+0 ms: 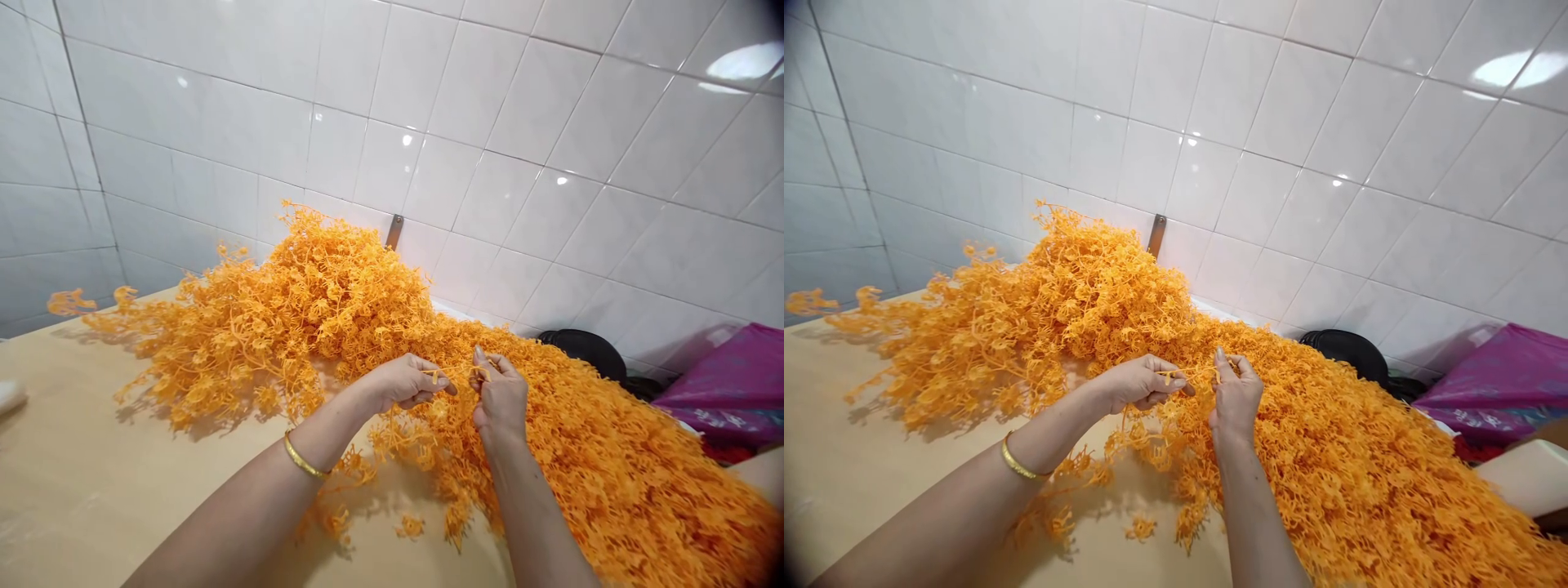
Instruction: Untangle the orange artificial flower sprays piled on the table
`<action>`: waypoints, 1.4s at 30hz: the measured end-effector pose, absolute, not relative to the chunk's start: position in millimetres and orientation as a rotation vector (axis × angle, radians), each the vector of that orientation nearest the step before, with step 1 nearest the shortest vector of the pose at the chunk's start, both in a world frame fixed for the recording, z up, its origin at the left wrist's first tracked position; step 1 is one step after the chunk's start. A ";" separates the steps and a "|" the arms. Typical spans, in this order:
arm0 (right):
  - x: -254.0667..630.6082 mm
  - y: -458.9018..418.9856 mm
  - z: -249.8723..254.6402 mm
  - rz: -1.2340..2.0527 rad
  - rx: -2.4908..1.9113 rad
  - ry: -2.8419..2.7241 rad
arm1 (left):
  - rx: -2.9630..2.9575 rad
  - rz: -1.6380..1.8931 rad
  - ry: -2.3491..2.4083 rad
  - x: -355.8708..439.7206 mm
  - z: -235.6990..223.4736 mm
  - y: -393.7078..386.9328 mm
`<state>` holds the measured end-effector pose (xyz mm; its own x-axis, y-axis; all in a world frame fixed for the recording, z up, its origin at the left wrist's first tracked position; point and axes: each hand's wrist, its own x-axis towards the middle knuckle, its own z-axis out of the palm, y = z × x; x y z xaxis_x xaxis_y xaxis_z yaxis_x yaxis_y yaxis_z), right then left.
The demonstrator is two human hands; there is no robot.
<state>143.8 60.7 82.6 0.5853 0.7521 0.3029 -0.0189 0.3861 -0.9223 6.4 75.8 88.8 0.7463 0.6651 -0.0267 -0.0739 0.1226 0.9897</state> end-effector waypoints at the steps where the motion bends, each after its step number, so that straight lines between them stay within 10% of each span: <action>1: 142.5 60.8 83.0 0.564 -1.080 -0.816 | 1.356 0.580 0.538 6.8 88.9 75.1; 14: 236.8 42.3 117.0 0.402 -0.971 -0.486 | 1.195 0.657 0.635 3.3 86.5 79.1; 30: 172.4 47.2 91.3 1.177 -1.193 -1.175 | 1.078 0.819 0.642 13.0 80.4 79.0; 42: 160.2 46.8 87.0 0.631 -1.198 -1.627 | 1.139 0.734 0.661 11.8 77.9 78.1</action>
<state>160.2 46.8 87.0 -0.0321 0.9157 0.4007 0.4064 0.3782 -0.8318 11.8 78.1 77.9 0.5976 0.7964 -0.0929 -0.1754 0.2429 0.9541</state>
